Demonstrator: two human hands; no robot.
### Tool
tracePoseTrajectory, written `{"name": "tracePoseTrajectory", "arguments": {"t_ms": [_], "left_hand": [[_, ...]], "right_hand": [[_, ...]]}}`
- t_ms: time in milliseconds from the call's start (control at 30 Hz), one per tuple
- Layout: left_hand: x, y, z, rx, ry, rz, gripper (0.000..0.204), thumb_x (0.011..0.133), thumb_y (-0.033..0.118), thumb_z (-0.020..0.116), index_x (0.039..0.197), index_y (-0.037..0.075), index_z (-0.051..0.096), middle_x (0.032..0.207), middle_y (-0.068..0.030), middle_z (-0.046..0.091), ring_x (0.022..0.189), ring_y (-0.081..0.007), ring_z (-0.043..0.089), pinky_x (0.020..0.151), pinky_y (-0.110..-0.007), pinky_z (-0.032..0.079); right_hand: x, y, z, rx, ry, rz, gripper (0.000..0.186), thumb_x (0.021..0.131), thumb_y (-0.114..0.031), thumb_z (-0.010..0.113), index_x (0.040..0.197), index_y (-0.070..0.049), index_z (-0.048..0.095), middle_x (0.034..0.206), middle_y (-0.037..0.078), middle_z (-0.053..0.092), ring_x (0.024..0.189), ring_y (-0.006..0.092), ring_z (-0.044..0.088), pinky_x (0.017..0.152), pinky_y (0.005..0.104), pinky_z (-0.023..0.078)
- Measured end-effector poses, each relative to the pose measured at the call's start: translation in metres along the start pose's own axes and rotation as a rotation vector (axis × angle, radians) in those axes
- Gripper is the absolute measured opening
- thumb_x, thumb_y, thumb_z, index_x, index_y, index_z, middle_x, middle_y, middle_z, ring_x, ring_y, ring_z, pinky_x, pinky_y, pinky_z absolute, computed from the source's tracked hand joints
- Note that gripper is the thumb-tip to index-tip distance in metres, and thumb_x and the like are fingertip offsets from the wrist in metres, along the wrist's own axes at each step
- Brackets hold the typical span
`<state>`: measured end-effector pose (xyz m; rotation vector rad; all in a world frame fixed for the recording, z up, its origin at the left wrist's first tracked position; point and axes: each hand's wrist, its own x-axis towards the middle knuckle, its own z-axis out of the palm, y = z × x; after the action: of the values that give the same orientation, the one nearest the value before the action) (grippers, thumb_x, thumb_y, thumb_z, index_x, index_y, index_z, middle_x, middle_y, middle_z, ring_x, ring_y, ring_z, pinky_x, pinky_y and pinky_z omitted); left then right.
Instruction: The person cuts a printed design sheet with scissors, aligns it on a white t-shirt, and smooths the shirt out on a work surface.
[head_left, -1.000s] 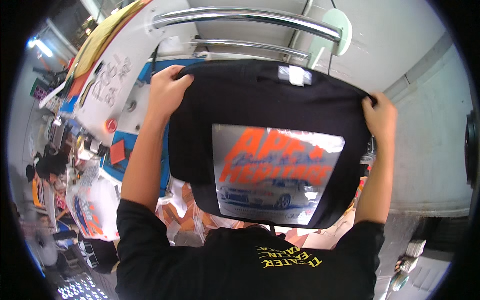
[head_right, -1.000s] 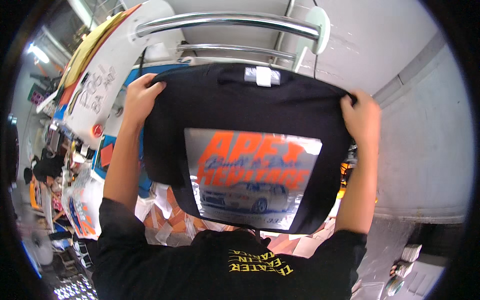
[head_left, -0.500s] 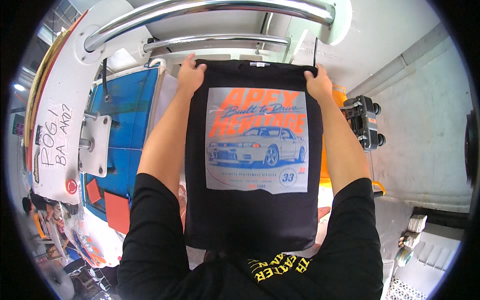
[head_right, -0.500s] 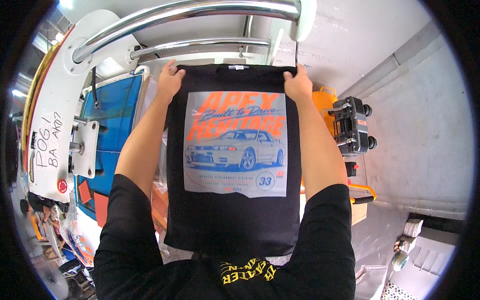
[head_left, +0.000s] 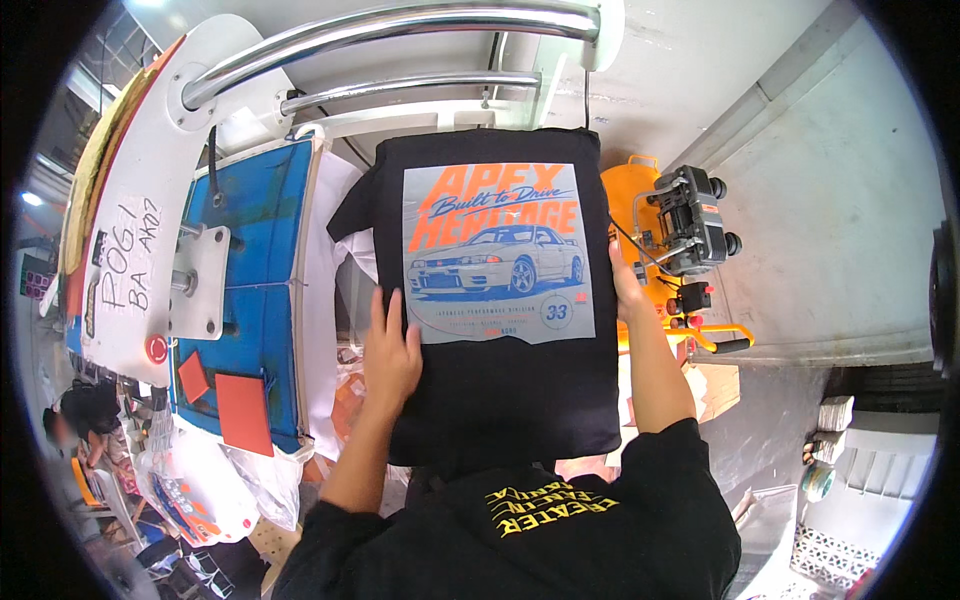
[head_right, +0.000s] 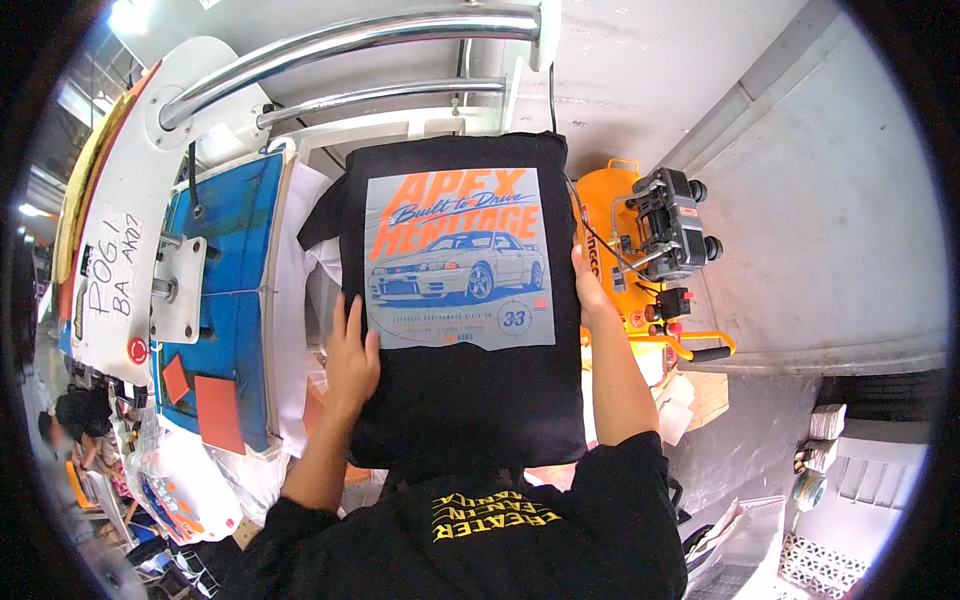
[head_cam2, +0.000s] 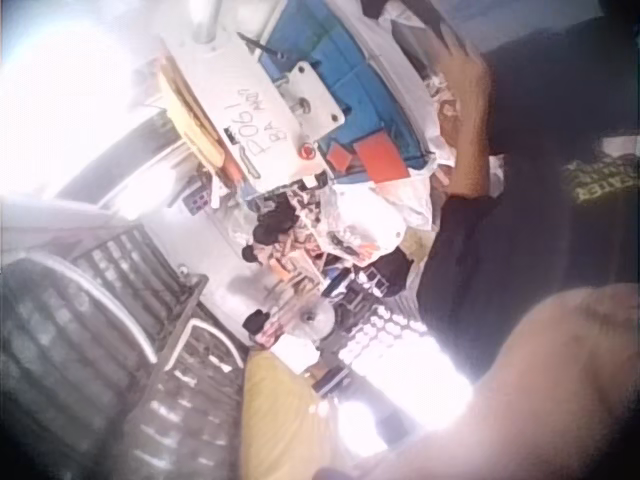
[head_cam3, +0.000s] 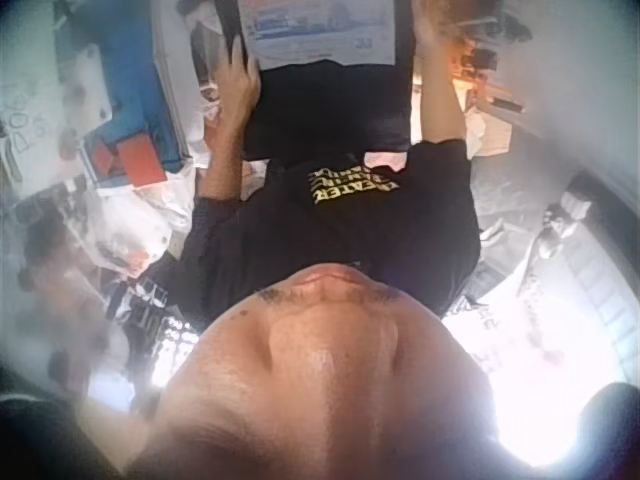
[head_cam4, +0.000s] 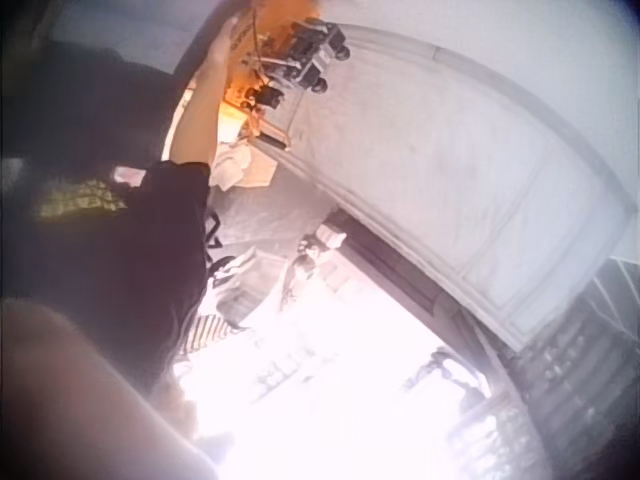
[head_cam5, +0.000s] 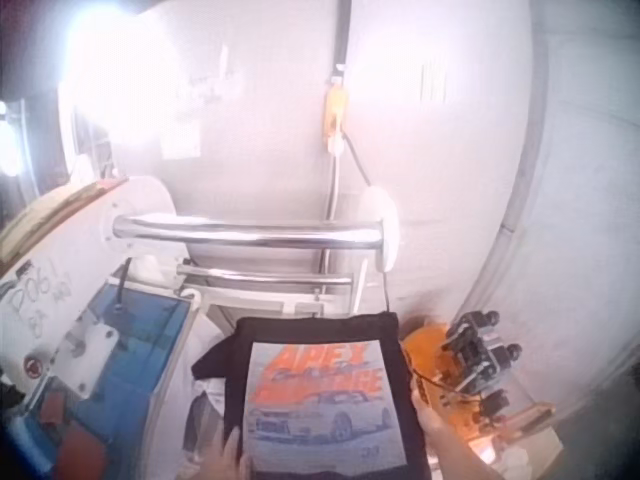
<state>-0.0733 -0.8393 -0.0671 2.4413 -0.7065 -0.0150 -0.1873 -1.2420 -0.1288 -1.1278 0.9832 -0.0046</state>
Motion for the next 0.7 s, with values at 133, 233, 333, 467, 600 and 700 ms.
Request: {"name": "tracePoseTrajectory", "arguments": {"t_ms": [133, 233, 333, 467, 600, 700], "left_hand": [[-0.095, -0.029, -0.005, -0.267, -0.065, -0.320, 0.061, 0.099, 0.029, 0.054, 0.146, -0.005, 0.036, 0.145, -0.0306, 0.043, 0.132, -0.0435, 0.046, 0.109, -0.046, 0.037], [-0.128, -0.063, -0.009, -0.293, -0.211, -0.442, 0.065, 0.100, 0.034, 0.053, 0.146, -0.007, 0.034, 0.144, -0.0302, 0.044, 0.136, -0.0414, 0.043, 0.114, -0.044, 0.033], [-0.141, -0.082, -0.005, -0.372, -0.165, -0.430, 0.066, 0.100, 0.037, 0.054, 0.146, -0.007, 0.035, 0.144, -0.0283, 0.045, 0.137, -0.0387, 0.043, 0.114, -0.044, 0.032], [-0.141, -0.075, -0.002, -0.356, -0.132, -0.461, 0.064, 0.100, 0.038, 0.055, 0.144, -0.006, 0.038, 0.139, -0.0253, 0.051, 0.132, -0.0362, 0.048, 0.110, -0.042, 0.036], [-0.125, -0.066, -0.009, -0.490, -0.168, -0.465, 0.055, 0.101, 0.038, 0.055, 0.136, -0.004, 0.047, 0.123, -0.0205, 0.060, 0.113, -0.0296, 0.059, 0.099, -0.038, 0.044], [-0.153, -0.105, -0.003, -0.500, -0.089, -0.549, 0.045, 0.101, 0.036, 0.054, 0.121, -0.004, 0.058, 0.108, -0.0167, 0.065, 0.099, -0.0239, 0.061, 0.090, -0.036, 0.047]], "right_hand": [[0.030, -0.022, -0.008, 0.332, -0.156, -0.162, 0.078, 0.096, -0.060, 0.050, 0.149, -0.005, 0.041, 0.146, 0.013, 0.051, 0.131, 0.0298, 0.050, 0.111, 0.0416, 0.038], [0.071, -0.073, 0.004, 0.292, -0.021, -0.288, 0.071, 0.092, -0.050, 0.063, 0.143, -0.003, 0.050, 0.142, 0.014, 0.054, 0.130, 0.0273, 0.051, 0.111, 0.0409, 0.038], [0.102, -0.101, 0.016, 0.259, 0.322, -0.351, 0.076, 0.073, -0.028, 0.084, 0.130, 0.011, 0.055, 0.129, 0.022, 0.062, 0.114, 0.0317, 0.062, 0.103, 0.0402, 0.046], [0.101, -0.088, 0.019, -0.005, 0.744, -0.377, 0.064, 0.074, -0.022, 0.085, 0.119, 0.014, 0.058, 0.114, 0.021, 0.068, 0.103, 0.0319, 0.066, 0.092, 0.0384, 0.051], [0.084, -0.013, -0.041, -0.490, 0.433, -0.319, 0.063, 0.094, -0.045, 0.059, 0.127, 0.008, 0.056, 0.113, 0.025, 0.067, 0.110, 0.0346, 0.063, 0.096, 0.0394, 0.048], [-0.038, 0.050, -0.012, -0.483, 0.276, -0.141, 0.063, 0.105, -0.046, 0.036, 0.124, 0.009, 0.060, 0.123, 0.031, 0.062, 0.116, 0.0378, 0.060, 0.100, 0.0421, 0.044]]}}
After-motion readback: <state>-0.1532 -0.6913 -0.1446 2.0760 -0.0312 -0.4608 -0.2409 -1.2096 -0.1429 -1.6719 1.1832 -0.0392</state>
